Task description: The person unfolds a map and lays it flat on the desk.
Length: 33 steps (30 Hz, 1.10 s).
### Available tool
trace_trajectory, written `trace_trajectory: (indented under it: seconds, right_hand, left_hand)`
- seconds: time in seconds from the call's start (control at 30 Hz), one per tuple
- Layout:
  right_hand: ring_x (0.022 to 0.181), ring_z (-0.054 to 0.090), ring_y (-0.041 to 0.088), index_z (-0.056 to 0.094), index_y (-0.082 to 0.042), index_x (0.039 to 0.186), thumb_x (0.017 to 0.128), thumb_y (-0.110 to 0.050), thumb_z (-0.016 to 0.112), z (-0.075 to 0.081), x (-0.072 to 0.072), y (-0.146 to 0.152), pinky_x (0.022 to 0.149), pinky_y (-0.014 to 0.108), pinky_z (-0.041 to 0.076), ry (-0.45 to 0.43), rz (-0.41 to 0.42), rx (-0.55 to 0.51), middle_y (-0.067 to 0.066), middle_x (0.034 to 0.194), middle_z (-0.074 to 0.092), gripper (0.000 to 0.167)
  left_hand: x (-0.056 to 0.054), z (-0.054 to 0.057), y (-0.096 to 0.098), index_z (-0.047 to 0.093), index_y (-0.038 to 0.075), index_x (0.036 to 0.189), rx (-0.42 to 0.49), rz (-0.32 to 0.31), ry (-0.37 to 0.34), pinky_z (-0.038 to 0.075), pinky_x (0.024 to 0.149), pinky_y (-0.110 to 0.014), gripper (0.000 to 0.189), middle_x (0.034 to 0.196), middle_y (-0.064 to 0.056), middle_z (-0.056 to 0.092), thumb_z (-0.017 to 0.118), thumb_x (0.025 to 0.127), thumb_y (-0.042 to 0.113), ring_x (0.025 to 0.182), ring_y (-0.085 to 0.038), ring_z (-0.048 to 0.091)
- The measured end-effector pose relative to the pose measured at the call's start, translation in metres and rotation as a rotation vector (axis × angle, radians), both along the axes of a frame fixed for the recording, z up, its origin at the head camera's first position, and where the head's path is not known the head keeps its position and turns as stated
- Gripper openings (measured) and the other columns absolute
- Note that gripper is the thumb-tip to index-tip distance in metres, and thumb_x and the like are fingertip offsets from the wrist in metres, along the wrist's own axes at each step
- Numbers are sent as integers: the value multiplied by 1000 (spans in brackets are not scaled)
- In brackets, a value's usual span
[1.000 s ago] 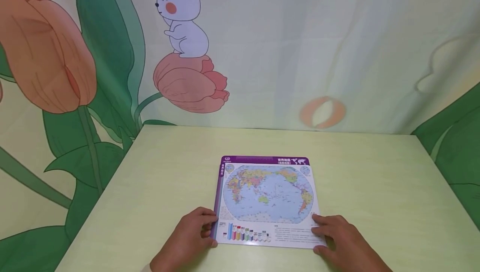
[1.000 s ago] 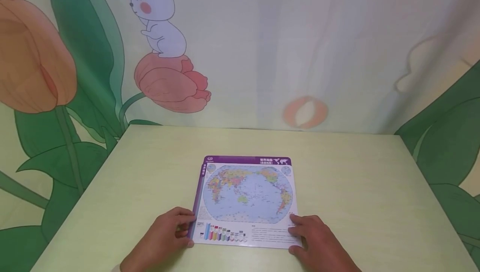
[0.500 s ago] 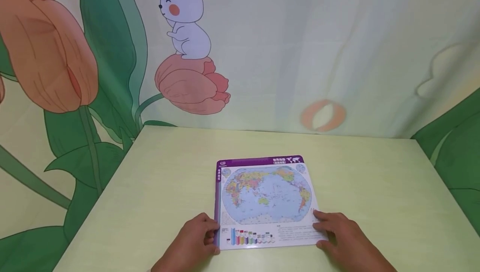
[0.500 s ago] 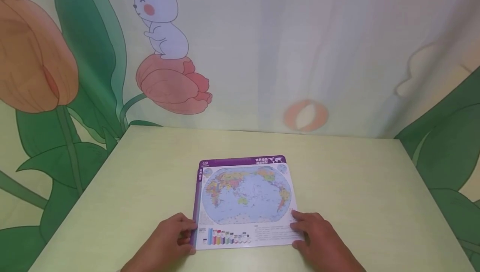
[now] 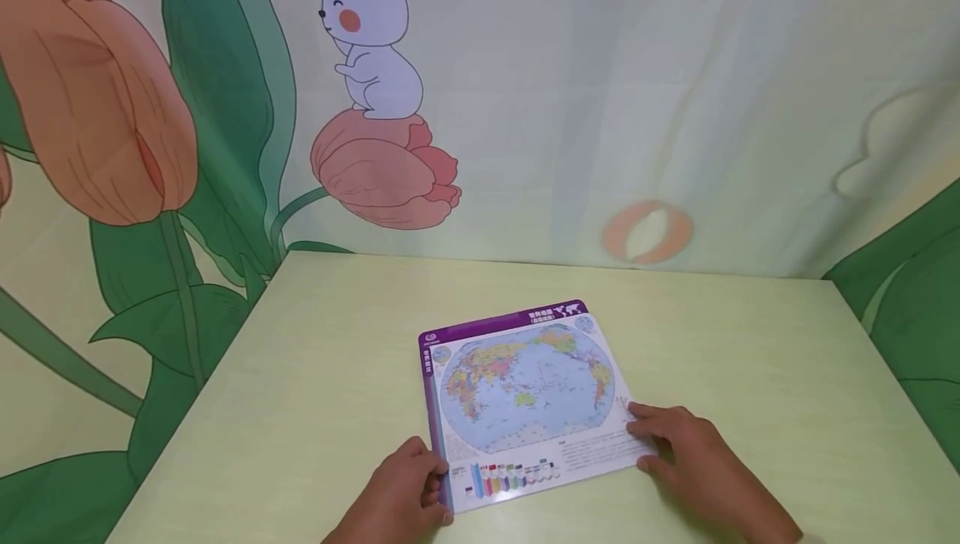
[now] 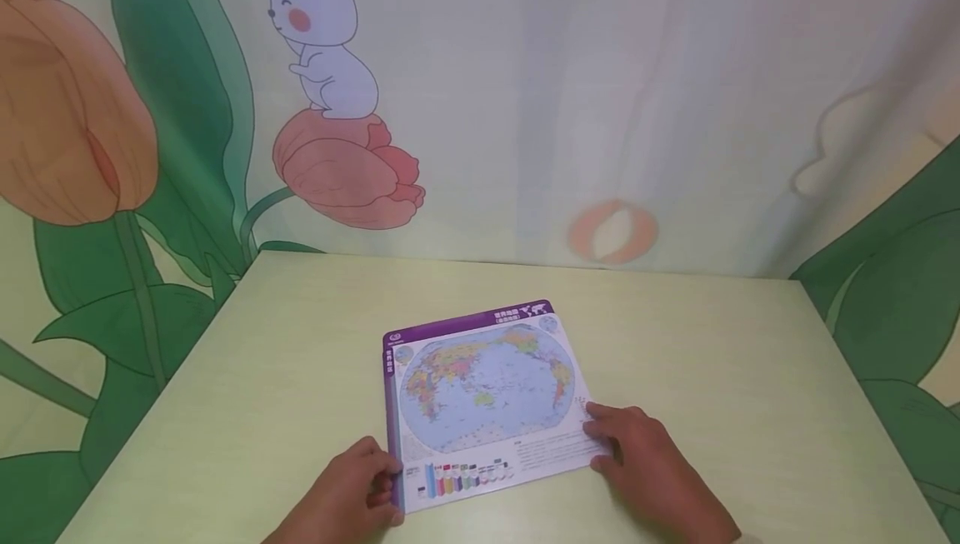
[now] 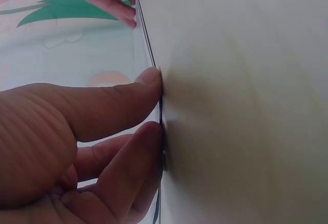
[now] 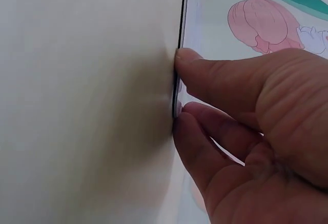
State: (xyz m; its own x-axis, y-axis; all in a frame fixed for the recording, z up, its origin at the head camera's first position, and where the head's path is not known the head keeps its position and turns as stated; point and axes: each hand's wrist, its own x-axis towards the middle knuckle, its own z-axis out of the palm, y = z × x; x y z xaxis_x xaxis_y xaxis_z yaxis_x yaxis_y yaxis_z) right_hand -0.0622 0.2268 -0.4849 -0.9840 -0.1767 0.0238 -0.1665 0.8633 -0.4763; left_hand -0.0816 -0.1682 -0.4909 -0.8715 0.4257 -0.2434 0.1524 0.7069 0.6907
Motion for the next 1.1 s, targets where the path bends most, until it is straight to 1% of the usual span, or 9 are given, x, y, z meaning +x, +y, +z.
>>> trace_trajectory:
  seconds: [0.13,0.27,0.37,0.47,0.57,0.8,0.97,1.03,1.1]
  right_hand:
    - [132,63,34,77,-12,126,85,-9,87,0,-7,2,103,50,55,-14,5,-11,4,148,66,42]
    - [133,62,38,77,-12,126,85,-9,87,1,-15,5,104,54,53,-40,4,-28,6,148,65,41]
    - [132,63,39,77,-12,124,85,-8,87,1,-21,7,104,55,53,-24,16,-33,7,148,66,41]
    - [131,64,38,78,-11,123,83,-7,88,-1,-26,10,103,54,54,9,33,-27,7,146,67,41]
    - [129,65,38,78,-10,122,83,-7,89,-2,-31,12,102,54,54,34,45,-27,9,145,67,41]
    - [128,65,42,78,-5,121,84,-4,86,-4,-45,14,103,56,54,45,61,-39,12,143,68,38]
    - [128,64,44,78,-3,119,86,-1,84,-4,-58,15,103,57,54,47,71,-56,15,141,69,34]
    - [129,64,45,78,-2,119,87,0,83,-6,-64,15,103,57,54,48,78,-62,16,140,69,33]
    - [128,64,45,78,-2,120,87,0,83,-7,-70,15,103,56,55,47,80,-71,16,140,69,34]
  left_hand:
    - [4,-3,1,70,-2,112,35,-13,6,43,68,-21,40,96,1,47,92,80,10,81,-8,47]
    - [7,-4,3,68,-2,109,80,-17,-24,42,67,-20,38,95,0,46,91,81,8,79,-7,47]
    - [9,-5,6,66,0,106,90,-26,-31,42,67,-20,37,96,0,46,91,81,10,79,-7,46]
    - [11,-6,9,65,3,102,77,-36,-25,42,67,-20,36,96,2,45,92,81,13,78,-5,45]
    - [13,-5,13,65,3,101,55,-43,-11,42,67,-20,36,96,3,45,92,80,15,77,-5,45]
    - [14,-3,22,64,4,97,2,-62,-19,44,68,-19,33,94,4,44,90,82,19,76,-4,45]
    - [14,-6,29,65,8,95,-45,-120,31,44,68,-19,30,90,7,44,89,85,22,72,-1,43]
    - [15,-10,31,65,9,94,-53,-151,78,44,67,-19,28,89,8,43,88,85,22,71,0,42]
    - [15,-17,33,65,9,93,-48,-174,127,44,66,-18,27,89,9,42,87,85,22,69,1,41]
